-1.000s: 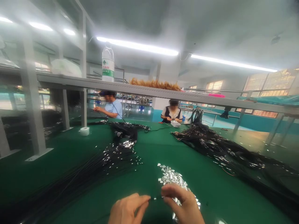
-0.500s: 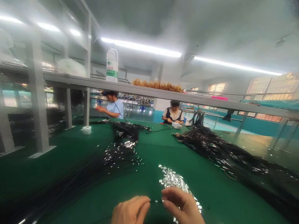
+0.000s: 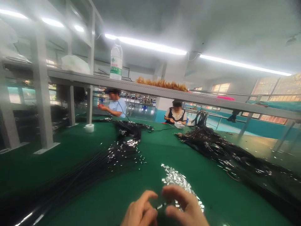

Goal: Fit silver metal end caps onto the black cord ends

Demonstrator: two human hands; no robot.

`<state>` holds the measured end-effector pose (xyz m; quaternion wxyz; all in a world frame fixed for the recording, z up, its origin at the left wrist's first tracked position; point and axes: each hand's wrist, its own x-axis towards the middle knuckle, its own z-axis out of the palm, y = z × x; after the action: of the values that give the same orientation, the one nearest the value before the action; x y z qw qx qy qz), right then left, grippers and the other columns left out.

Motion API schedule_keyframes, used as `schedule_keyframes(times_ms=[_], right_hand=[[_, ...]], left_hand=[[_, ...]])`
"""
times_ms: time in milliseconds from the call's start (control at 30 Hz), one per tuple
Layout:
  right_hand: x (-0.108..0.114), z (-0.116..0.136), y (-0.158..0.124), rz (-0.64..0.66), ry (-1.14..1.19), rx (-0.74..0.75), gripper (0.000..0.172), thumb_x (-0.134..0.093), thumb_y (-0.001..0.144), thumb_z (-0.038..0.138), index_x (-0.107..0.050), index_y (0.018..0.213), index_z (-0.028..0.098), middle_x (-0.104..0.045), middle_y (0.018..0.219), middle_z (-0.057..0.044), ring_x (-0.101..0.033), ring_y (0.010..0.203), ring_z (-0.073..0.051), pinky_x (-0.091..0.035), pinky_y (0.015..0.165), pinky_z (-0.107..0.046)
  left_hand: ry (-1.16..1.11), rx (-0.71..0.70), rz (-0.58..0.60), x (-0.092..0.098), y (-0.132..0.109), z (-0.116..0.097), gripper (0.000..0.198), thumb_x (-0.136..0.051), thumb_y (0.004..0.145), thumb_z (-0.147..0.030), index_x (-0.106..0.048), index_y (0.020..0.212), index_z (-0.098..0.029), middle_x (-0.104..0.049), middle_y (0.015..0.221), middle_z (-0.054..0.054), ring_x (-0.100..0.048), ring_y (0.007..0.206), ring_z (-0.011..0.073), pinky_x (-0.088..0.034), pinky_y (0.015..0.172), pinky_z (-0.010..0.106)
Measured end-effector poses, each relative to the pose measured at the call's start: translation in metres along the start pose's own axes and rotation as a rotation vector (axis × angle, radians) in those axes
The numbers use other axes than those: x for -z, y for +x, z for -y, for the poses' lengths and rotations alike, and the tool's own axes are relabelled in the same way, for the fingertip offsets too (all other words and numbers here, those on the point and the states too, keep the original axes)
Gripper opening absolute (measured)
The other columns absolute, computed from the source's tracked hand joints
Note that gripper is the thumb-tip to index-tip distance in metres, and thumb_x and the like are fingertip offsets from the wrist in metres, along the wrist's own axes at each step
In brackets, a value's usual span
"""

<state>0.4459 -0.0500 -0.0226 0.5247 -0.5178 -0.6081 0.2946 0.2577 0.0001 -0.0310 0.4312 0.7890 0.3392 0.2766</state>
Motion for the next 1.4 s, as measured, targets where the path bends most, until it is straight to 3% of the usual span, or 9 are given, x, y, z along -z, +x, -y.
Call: schedule_keyframes(times_ms=[100, 200, 367, 500, 633, 800, 1000, 1100, 1400], right_hand=[[0.026, -0.010, 0.000, -0.122, -0.341, -0.122, 0.023, -0.057, 0.080, 0.034, -0.066, 0.098, 0.022, -0.071, 0.098, -0.005, -0.065, 0.088, -0.021, -0.050, 0.080, -0.028], [0.034, -0.023, -0.001, -0.017, -0.860, -0.257, 0.018, -0.055, 0.075, 0.015, -0.069, 0.084, 0.022, -0.071, 0.085, -0.003, -0.065, 0.079, -0.019, -0.047, 0.071, -0.026], [0.012, -0.031, 0.007, 0.034, -1.089, -0.345, 0.028, -0.055, 0.067, 0.002, -0.073, 0.076, 0.021, -0.070, 0.084, -0.009, -0.065, 0.077, -0.025, -0.044, 0.064, -0.029], [0.000, -0.023, 0.013, 0.099, -1.216, -0.294, 0.036, -0.051, 0.071, -0.005, -0.072, 0.088, 0.018, -0.070, 0.090, -0.013, -0.060, 0.093, -0.029, -0.042, 0.076, -0.034], [0.003, -0.019, 0.010, 0.071, -1.241, -0.262, 0.041, -0.051, 0.077, -0.001, -0.066, 0.105, 0.025, -0.066, 0.100, -0.010, -0.057, 0.097, -0.029, -0.040, 0.077, -0.036], [0.003, -0.029, 0.007, 0.089, -1.167, -0.299, 0.021, -0.056, 0.077, 0.008, -0.071, 0.083, 0.023, -0.069, 0.088, -0.006, -0.063, 0.085, -0.023, -0.041, 0.065, -0.027], [-0.006, -0.034, 0.007, 0.083, -1.097, -0.305, 0.018, -0.059, 0.073, 0.009, -0.070, 0.083, 0.020, -0.070, 0.088, -0.006, -0.063, 0.086, -0.024, -0.041, 0.066, -0.027], [-0.008, -0.036, 0.007, 0.083, -1.059, -0.309, 0.029, -0.058, 0.065, -0.001, -0.069, 0.083, 0.019, -0.071, 0.080, -0.004, -0.063, 0.079, -0.021, -0.040, 0.065, -0.024], [-0.003, -0.037, 0.006, 0.015, -0.966, -0.253, 0.040, -0.044, 0.079, -0.005, -0.067, 0.098, 0.021, -0.064, 0.097, -0.007, -0.060, 0.091, -0.020, -0.041, 0.074, -0.024]], left_hand=[[-0.059, 0.014, 0.008, 0.001, 0.001, -0.003, 0.036, -0.045, 0.085, -0.032, -0.063, 0.114, -0.022, -0.070, 0.071, -0.002, -0.058, 0.061, 0.0136, -0.043, 0.063, 0.020], [-0.071, 0.054, 0.016, 0.002, 0.002, -0.007, 0.035, -0.050, 0.082, -0.044, -0.074, 0.089, -0.020, -0.068, 0.070, 0.001, -0.057, 0.060, 0.0148, -0.041, 0.057, 0.020], [0.013, 0.097, -0.050, 0.001, 0.000, -0.006, 0.038, -0.043, 0.084, -0.044, -0.065, 0.069, -0.018, -0.057, 0.059, -0.002, -0.050, 0.052, 0.0127, -0.036, 0.049, 0.020], [-0.041, 0.091, -0.096, 0.003, -0.002, -0.005, 0.034, -0.040, 0.085, -0.041, -0.065, 0.087, -0.019, -0.066, 0.070, -0.001, -0.058, 0.062, 0.0153, -0.041, 0.060, 0.022], [-0.105, 0.097, -0.097, 0.004, -0.001, -0.009, 0.039, -0.044, 0.082, -0.046, -0.069, 0.088, -0.017, -0.062, 0.064, 0.000, -0.057, 0.065, 0.0169, -0.040, 0.063, 0.023], [-0.137, 0.123, -0.090, 0.004, 0.001, -0.013, 0.042, -0.046, 0.079, -0.052, -0.066, 0.069, -0.016, -0.048, 0.054, -0.004, -0.043, 0.054, 0.0131, -0.030, 0.053, 0.022], [-0.147, 0.125, -0.081, 0.003, 0.002, -0.013, 0.041, -0.046, 0.078, -0.051, -0.064, 0.066, -0.016, -0.051, 0.055, -0.003, -0.042, 0.054, 0.0132, -0.029, 0.053, 0.022], [-0.154, 0.122, -0.075, 0.002, 0.001, -0.013, 0.041, -0.045, 0.078, -0.051, -0.064, 0.067, -0.016, -0.050, 0.055, -0.003, -0.045, 0.056, 0.0142, -0.031, 0.055, 0.022], [-0.145, 0.103, -0.088, 0.004, 0.000, -0.014, 0.040, -0.046, 0.080, -0.050, -0.062, 0.066, -0.016, -0.049, 0.055, -0.003, -0.046, 0.057, 0.0149, -0.033, 0.056, 0.022]])
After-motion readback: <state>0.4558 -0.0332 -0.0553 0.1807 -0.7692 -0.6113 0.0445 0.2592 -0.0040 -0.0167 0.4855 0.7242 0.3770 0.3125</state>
